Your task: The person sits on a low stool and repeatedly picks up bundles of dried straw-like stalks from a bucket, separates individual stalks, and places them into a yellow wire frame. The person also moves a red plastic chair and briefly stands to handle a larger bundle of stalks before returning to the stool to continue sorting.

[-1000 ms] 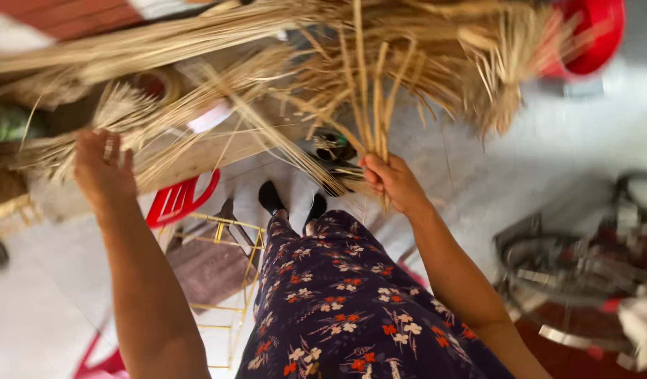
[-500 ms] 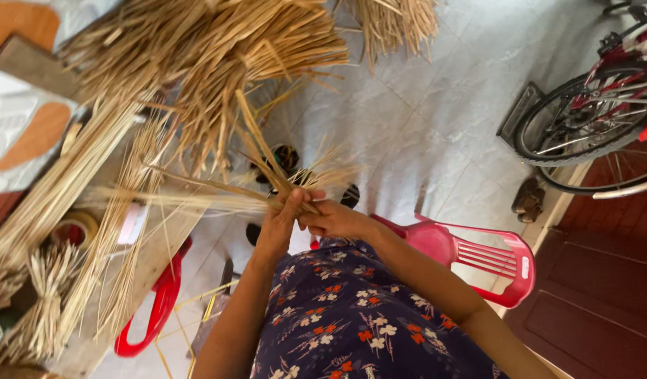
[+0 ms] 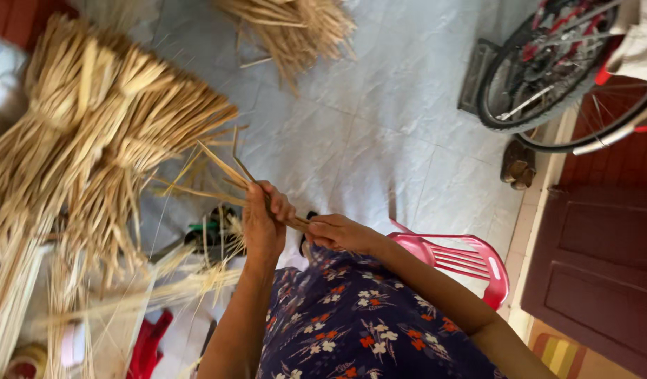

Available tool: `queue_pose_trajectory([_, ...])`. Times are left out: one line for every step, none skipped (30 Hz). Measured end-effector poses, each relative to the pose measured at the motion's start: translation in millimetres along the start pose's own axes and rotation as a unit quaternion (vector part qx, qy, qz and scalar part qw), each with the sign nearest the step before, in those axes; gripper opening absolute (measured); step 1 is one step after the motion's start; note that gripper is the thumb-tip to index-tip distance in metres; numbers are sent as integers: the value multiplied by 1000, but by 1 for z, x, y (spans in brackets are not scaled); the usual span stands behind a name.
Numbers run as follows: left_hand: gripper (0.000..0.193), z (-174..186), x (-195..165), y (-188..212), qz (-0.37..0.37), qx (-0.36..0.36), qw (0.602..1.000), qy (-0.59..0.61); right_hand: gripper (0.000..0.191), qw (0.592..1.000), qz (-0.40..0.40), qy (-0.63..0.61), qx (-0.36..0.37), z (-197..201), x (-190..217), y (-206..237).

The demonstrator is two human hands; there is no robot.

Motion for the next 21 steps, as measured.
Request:
queue_pose_trajectory([34, -13, 9, -18, 3, 12, 1000, -8, 38, 1000, 2, 1, -17, 15, 2, 16])
queue_pose_trajectory([35, -25, 16, -35, 3, 23, 1000, -17, 38, 999, 5, -3, -35, 27, 4, 32])
queue_pose_trajectory([36, -36, 24, -53, 1, 33, 999, -25, 39, 999, 6, -5, -51, 41, 5, 47])
queue_pose_trajectory([36, -48, 35, -71, 13, 46, 998, -29, 39, 998, 7, -6, -66, 56, 8, 61])
queue_pose_trajectory([37, -61, 47, -87, 26, 59, 997, -33, 38, 996, 14, -27, -80, 69, 10, 74])
queue_pose_trajectory([37, -72, 59, -103, 40, 70, 996, -36, 37, 994, 20, -49, -94, 81, 12, 86])
queue_pose_trajectory([38, -83, 70, -118, 48, 81, 995, -42, 36, 992, 24, -70, -106, 94, 16, 98])
queue_pose_trajectory([38, -93, 81, -133, 54, 90, 993, -46, 35, 990, 24, -80, -114, 107, 20, 107])
queue_pose_trajectory([39, -101, 89, -148, 60, 99, 992, -50, 35, 988, 24, -90, -122, 121, 26, 115])
queue_pose_trajectory([39, -106, 96, -164, 60, 90, 993, -49, 35, 986, 25, -97, -130, 137, 33, 119])
queue_pose_trajectory([40, -112, 103, -183, 58, 82, 994, -46, 34, 986, 18, -96, -137, 155, 41, 122])
queue_pose_trajectory([40, -116, 110, -204, 54, 73, 995, -43, 34, 985, 10, -93, -142, 174, 50, 124])
queue_pose_trajectory([40, -118, 117, -225, 53, 58, 996, -46, 34, 985, 0, -92, -147, 194, 60, 125])
queue_pose_trajectory([41, -118, 123, -247, 53, 41, 997, -48, 34, 986, 3, -90, -143, 215, 69, 124])
queue_pose_trajectory([41, -115, 127, -273, 51, 25, 997, -51, 34, 987, 6, -88, -137, 239, 79, 120])
queue_pose_trajectory([42, -113, 131, -303, 42, 32, 997, -50, 34, 988, 7, -84, -130, 265, 91, 115])
queue_pose_trajectory([44, -110, 134, -334, 32, 37, 998, -50, 34, 987, 4, -73, -140, 293, 102, 109])
queue_pose_trajectory([45, -106, 133, -361, 25, 36, 998, -53, 35, 987, -2, -67, -145, 318, 113, 103])
queue_pose_trajectory([42, -101, 129, -392, 10, -13, 998, -67, 35, 987, -5, -60, -152, 344, 124, 98])
queue_pose_trajectory([40, -100, 124, -428, -5, -55, 995, -81, 35, 980, -35, -36, -192, 373, 137, 94])
queue_pose_trajectory([40, -101, 119, -466, -20, -95, 991, -96, 34, 970, -63, -10, -233, 402, 150, 89])
Point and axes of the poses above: each hand's wrist, its own y-axis away from the middle knuckle, its own z-axis out of the back of the hand, x = y × z, the point moved 1 cm from there along -y, towards the middle knuckle, and after that the axes turned 9 degrees about x, right-handed, at the moved point
